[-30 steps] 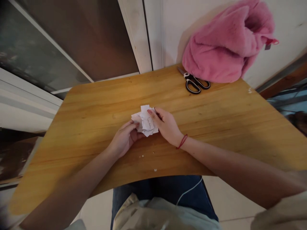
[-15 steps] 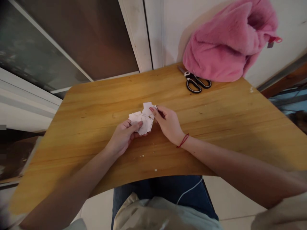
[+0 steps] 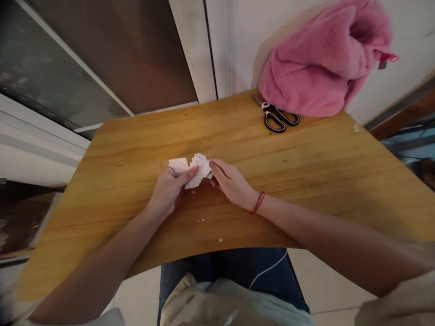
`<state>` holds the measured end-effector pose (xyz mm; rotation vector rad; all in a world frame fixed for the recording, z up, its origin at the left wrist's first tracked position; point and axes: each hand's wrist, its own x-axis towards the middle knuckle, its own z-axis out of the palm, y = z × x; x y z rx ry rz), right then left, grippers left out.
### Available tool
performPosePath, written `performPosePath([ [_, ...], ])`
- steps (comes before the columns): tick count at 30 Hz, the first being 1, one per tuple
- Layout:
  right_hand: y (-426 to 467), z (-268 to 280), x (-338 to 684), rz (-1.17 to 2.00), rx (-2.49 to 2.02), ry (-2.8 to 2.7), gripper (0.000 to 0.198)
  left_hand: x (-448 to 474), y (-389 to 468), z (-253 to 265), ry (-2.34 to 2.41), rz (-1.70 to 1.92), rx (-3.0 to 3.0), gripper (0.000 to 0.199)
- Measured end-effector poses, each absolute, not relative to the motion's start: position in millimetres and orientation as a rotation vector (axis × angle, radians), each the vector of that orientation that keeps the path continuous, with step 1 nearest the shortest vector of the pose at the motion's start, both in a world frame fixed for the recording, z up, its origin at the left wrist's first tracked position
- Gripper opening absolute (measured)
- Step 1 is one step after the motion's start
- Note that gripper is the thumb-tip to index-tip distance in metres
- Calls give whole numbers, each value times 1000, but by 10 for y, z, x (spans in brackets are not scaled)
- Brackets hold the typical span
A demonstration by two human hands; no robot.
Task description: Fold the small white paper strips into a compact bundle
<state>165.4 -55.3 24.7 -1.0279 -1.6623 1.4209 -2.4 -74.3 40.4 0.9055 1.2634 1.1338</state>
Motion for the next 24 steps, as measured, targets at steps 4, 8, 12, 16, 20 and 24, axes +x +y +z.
performPosePath([
  [4,-575,244,1655,1389,-1023,-1649,44,-6,-741,396,1265,1113,907,35],
  [8,-554,282,1662,1257,-1074,-1763,37,25,-757,390,1229,1111,867,37],
  [12,-543,299,1655,1281,-1073,-1682,34,29,-768,406,1084,1099,777,33],
  [16,-538,294,1660,1318,-1084,-1631,43,10,-769,406,1048,1020,748,30],
  [20,-542,295,1669,1292,-1106,-1689,51,3,-771,354,1122,1025,909,32],
  [24,-534,274,1675,1274,-1162,-1688,59,13,-779,340,1163,1068,969,30],
])
